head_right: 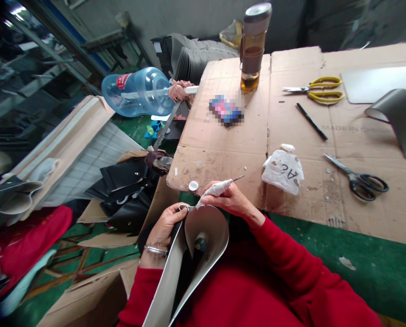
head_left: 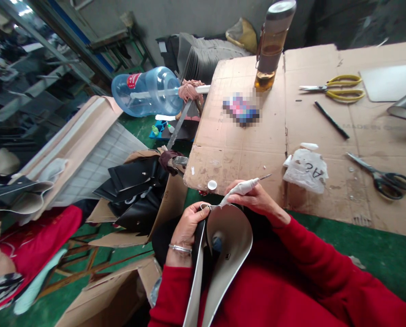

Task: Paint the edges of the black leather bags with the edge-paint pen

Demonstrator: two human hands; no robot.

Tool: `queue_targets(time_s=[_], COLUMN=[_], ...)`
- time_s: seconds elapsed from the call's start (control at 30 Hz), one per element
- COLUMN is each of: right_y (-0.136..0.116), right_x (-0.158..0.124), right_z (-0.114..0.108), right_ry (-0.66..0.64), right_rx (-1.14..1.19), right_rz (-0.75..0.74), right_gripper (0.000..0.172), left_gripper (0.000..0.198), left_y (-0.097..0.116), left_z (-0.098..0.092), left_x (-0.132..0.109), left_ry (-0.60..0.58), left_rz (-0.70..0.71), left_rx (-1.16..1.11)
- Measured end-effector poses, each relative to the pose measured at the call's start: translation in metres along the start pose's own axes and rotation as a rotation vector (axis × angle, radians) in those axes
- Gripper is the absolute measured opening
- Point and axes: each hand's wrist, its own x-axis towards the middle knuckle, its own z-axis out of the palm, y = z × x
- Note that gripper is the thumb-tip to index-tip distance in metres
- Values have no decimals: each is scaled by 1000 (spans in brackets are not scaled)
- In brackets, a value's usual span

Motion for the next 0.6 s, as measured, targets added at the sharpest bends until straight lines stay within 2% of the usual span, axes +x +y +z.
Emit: queue_targets(time_s=[0.37,0.5,0.6], right_y=[0,1,5], right_x=[1,1,1], right_z=[-2,-2,-3], right_ry=[-33,-62,-108], right_rx=[-39,-53,-201], right_rz=[-9,-70,-181], right_gripper=[37,34,32], left_gripper=[36,37,36], left_y=[0,-4,-6], left_z=[14,15,13], left_x=[-3,-4,-3], left_ry=[-7,23,63], left_rz=[10,31,50], left_rx=[-7,-31,-55])
